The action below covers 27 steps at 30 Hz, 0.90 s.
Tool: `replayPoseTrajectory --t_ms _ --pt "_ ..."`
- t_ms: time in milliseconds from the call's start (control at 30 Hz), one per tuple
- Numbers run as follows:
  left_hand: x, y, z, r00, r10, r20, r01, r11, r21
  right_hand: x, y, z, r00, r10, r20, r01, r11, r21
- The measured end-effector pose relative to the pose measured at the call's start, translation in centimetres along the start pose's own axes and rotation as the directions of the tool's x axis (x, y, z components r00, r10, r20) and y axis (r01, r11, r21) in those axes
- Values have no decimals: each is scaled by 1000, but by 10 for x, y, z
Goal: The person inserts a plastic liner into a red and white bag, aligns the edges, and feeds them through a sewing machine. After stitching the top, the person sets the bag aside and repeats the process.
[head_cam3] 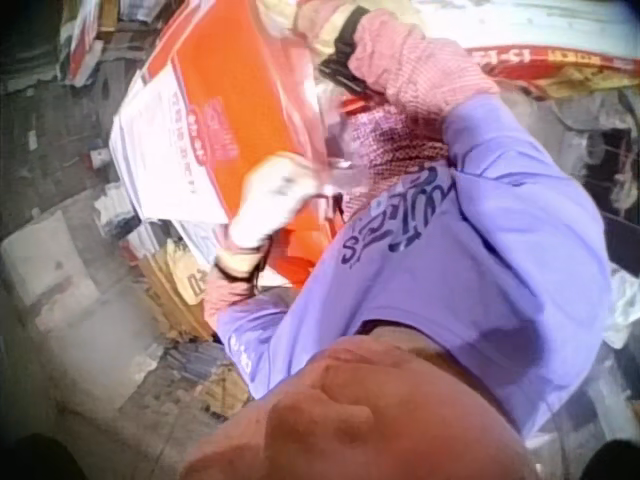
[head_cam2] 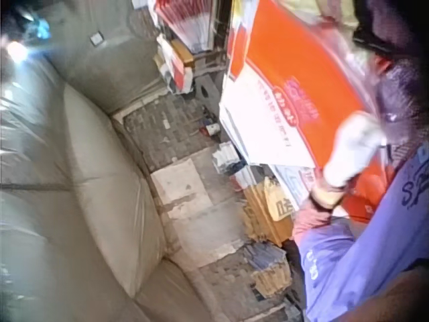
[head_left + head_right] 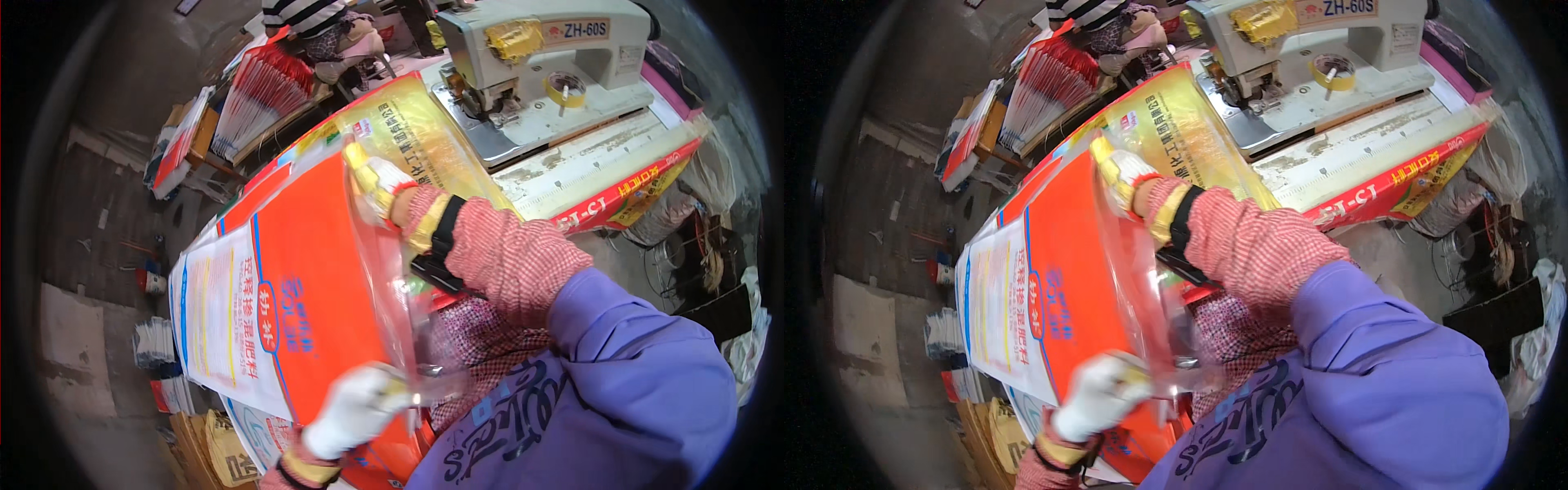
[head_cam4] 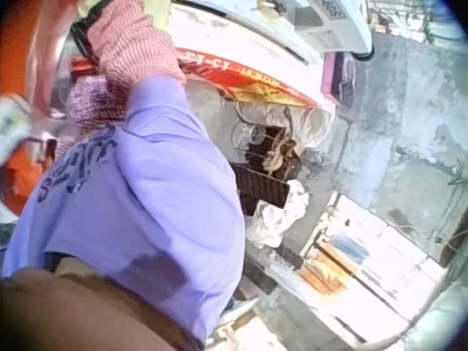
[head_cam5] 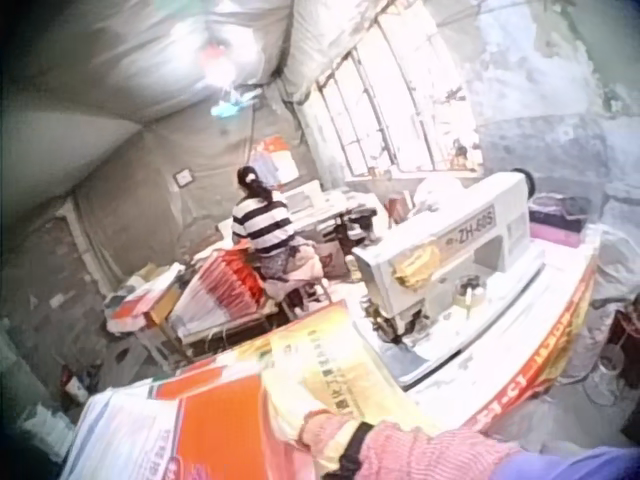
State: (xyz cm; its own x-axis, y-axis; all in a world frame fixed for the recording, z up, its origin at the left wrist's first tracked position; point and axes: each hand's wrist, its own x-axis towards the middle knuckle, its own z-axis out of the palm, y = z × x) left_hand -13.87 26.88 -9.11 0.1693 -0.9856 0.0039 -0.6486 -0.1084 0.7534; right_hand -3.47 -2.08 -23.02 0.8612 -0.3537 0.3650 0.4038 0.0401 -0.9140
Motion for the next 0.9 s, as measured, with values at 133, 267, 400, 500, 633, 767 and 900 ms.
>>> replayPoseTrajectory --t_ms 133,267,400,500,633,767,900 --pt "19 6 14 782 -373 499 368 923 113 4 10 18 992 -14 126 -56 842 536" --pt "64 22 -57 991 121 54 -132 937 323 -31 -45 63 934 227 276 -336 293 895" --pt "153 41 -100 876 482 -28 -152 330 932 -57 -111 83 918 394 48 -384 850 361" --pt "203 34 -91 859 472 197 -245 43 968 -62 -128 80 922 362 136 -294 884 -363" --pt "214 5 -71 930 -182 320 -75 758 648 -72 -109 74 960 -31 279 163 870 -465" --pt "213 -13 -96 989 136 -60 -67 771 634 -82 -83 65 899 280 337 -111 890 -442" --pt "236 -4 -142 980 -25 -196 195 280 940 -71 -78 60 864 364 347 -99 799 -592"
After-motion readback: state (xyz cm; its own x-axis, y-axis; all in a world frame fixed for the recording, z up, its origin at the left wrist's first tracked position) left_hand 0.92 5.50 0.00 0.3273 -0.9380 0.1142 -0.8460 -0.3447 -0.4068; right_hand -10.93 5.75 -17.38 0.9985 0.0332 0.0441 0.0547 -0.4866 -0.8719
